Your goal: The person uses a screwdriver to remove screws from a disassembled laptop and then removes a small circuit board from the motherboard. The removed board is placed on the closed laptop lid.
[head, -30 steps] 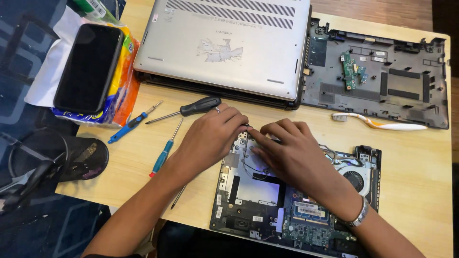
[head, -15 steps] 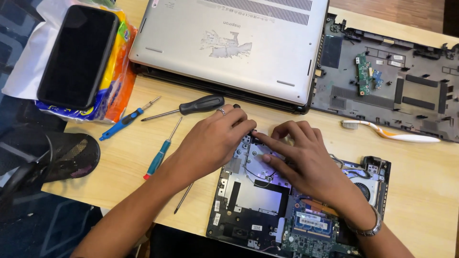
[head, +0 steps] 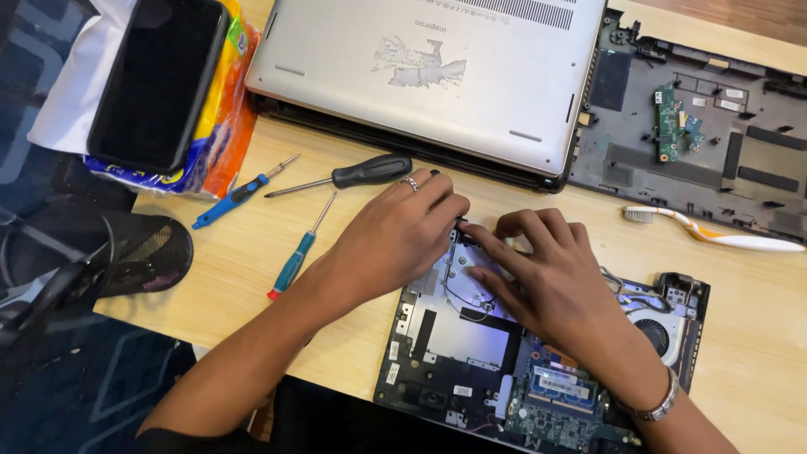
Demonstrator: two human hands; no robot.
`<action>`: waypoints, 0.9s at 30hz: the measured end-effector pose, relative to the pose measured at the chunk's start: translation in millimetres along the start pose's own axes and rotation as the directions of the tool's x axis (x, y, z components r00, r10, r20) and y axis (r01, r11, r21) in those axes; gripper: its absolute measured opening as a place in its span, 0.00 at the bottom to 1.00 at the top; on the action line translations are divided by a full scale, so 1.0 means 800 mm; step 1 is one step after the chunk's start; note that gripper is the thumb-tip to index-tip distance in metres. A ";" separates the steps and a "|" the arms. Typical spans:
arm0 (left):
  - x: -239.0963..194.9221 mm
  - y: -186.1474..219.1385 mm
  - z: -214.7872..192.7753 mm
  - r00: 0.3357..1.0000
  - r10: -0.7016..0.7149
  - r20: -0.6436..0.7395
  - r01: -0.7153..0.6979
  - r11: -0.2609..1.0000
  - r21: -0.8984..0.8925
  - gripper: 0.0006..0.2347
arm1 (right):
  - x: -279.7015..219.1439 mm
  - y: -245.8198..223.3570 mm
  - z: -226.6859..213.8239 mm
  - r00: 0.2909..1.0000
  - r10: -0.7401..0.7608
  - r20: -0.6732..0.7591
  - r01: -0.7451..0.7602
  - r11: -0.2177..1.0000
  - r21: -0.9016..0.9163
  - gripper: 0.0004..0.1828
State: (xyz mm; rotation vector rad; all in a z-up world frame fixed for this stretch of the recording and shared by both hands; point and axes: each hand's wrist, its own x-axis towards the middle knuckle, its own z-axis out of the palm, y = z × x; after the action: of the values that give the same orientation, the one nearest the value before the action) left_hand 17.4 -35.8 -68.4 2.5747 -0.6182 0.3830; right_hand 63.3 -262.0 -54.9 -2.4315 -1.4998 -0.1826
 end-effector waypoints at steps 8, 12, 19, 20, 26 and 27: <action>-0.025 -0.002 -0.095 0.943 -0.135 -0.305 0.156 0.987 0.048 0.06 | -0.010 0.002 0.005 0.995 -0.104 0.003 0.104 0.989 -0.103 0.31; -0.087 0.017 -0.132 0.824 -0.566 0.024 0.527 0.782 0.333 0.07 | -0.005 -0.004 -0.009 0.993 -0.104 0.048 0.108 0.990 -0.090 0.29; -0.168 0.050 -0.082 0.747 -0.664 -0.009 0.648 0.726 0.232 0.15 | -0.014 0.012 -0.017 0.989 -0.128 0.078 0.128 0.992 0.013 0.27; -0.177 0.046 -0.072 0.787 -0.605 -0.122 0.617 0.771 0.156 0.13 | -0.018 0.021 -0.021 0.983 -0.145 0.110 0.136 0.987 0.082 0.26; -0.184 0.044 -0.049 0.786 -0.506 -0.355 0.581 0.801 0.144 0.09 | -0.058 0.005 -0.054 0.976 -0.114 0.185 0.115 0.993 0.006 0.30; -0.181 0.042 -0.048 0.771 -0.536 -0.343 0.607 0.781 0.144 0.09 | -0.069 -0.006 -0.053 0.977 -0.154 0.146 0.167 0.983 -0.079 0.31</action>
State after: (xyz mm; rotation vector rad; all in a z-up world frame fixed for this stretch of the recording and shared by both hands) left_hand -129.5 8.4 -76.2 2.6967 0.3617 0.6262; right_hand 36.0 -319.8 -27.6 -2.4368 -1.7880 -0.1178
